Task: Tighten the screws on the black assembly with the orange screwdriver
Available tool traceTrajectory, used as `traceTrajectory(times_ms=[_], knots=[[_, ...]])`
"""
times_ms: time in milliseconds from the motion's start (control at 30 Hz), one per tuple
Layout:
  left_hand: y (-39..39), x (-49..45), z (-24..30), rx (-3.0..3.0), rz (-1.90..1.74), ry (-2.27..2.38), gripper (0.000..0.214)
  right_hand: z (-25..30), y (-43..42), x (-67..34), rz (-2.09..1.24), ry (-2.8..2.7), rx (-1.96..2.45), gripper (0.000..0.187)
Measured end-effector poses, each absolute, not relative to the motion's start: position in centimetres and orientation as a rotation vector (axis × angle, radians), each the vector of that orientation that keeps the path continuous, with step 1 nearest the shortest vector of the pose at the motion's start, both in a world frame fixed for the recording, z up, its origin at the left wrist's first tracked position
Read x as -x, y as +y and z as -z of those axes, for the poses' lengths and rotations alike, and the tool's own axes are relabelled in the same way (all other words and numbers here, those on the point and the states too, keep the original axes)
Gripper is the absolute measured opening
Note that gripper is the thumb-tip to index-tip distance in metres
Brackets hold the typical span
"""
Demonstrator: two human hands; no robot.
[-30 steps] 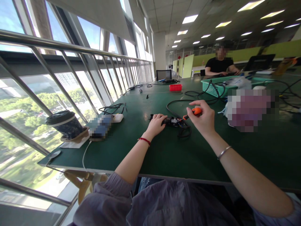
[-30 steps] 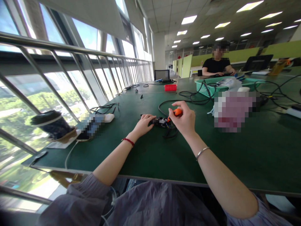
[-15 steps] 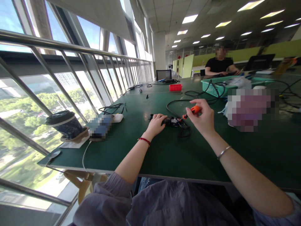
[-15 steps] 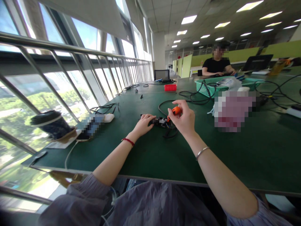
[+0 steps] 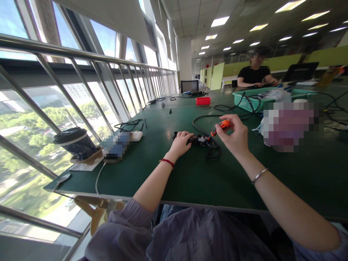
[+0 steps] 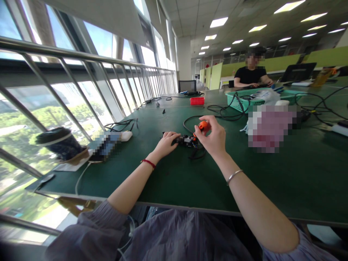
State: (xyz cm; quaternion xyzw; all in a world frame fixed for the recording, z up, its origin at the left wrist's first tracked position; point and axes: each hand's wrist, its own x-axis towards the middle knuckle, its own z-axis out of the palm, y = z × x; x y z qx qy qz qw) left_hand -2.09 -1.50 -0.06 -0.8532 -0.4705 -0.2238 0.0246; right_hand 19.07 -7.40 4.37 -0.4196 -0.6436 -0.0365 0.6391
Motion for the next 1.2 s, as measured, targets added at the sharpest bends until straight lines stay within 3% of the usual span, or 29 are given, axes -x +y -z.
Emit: traceTrajectory(times_ms=[200, 467, 733, 1000, 1200], knots=[[-1.51, 2.12, 0.08, 2.641, 0.695, -1.460, 0.047, -4.64, -7.74, -19.07, 0.089, -1.485, 1.010, 0.012], [-1.59, 2.03, -0.04, 2.650, 0.699, -1.467, 0.048, -4.34, -7.37, -18.93, 0.094, -1.483, 0.891, 0.029], [-1.72, 2.00, -0.16, 2.638, 0.680, -1.483, 0.047, -4.58, -7.71, -19.02, 0.085, -1.469, 1.027, 0.013], [-1.58, 2.09, -0.01, 2.643, 0.700, -1.462, 0.047, -4.36, -7.52, -18.90, 0.079, -1.488, 0.917, 0.027], [-1.67, 2.06, -0.09, 2.638, 0.686, -1.474, 0.047, -4.59, -7.74, -18.95, 0.091, -1.485, 1.022, 0.012]])
